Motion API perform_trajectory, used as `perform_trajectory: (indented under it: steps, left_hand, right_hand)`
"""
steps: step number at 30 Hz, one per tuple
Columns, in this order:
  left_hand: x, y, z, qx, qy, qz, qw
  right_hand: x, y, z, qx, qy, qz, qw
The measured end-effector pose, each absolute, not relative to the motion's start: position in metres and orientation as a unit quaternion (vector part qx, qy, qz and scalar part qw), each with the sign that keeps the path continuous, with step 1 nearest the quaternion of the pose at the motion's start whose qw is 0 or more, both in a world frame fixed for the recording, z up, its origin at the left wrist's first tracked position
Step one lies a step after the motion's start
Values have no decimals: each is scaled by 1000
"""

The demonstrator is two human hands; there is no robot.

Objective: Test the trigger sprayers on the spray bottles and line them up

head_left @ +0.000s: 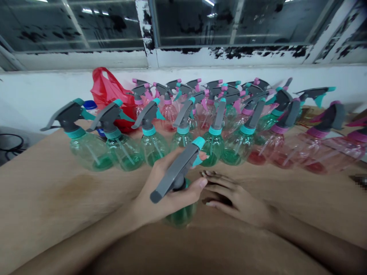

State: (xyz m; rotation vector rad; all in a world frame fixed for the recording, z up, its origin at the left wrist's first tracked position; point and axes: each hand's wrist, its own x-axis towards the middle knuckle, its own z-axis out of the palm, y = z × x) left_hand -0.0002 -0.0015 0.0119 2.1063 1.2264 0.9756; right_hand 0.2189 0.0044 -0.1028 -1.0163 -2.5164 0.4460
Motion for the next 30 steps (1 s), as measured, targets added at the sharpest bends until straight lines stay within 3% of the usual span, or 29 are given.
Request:
perform_trajectory:
  steps: [12, 30]
  left_hand:
    - [0, -2, 11, 771, 419, 364, 313]
    - [0, -1, 11, 772, 406, 369, 321]
  right_hand:
    - [219, 4, -103, -357, -900, 158, 195]
    - [219, 5, -103, -357, -900, 157, 195]
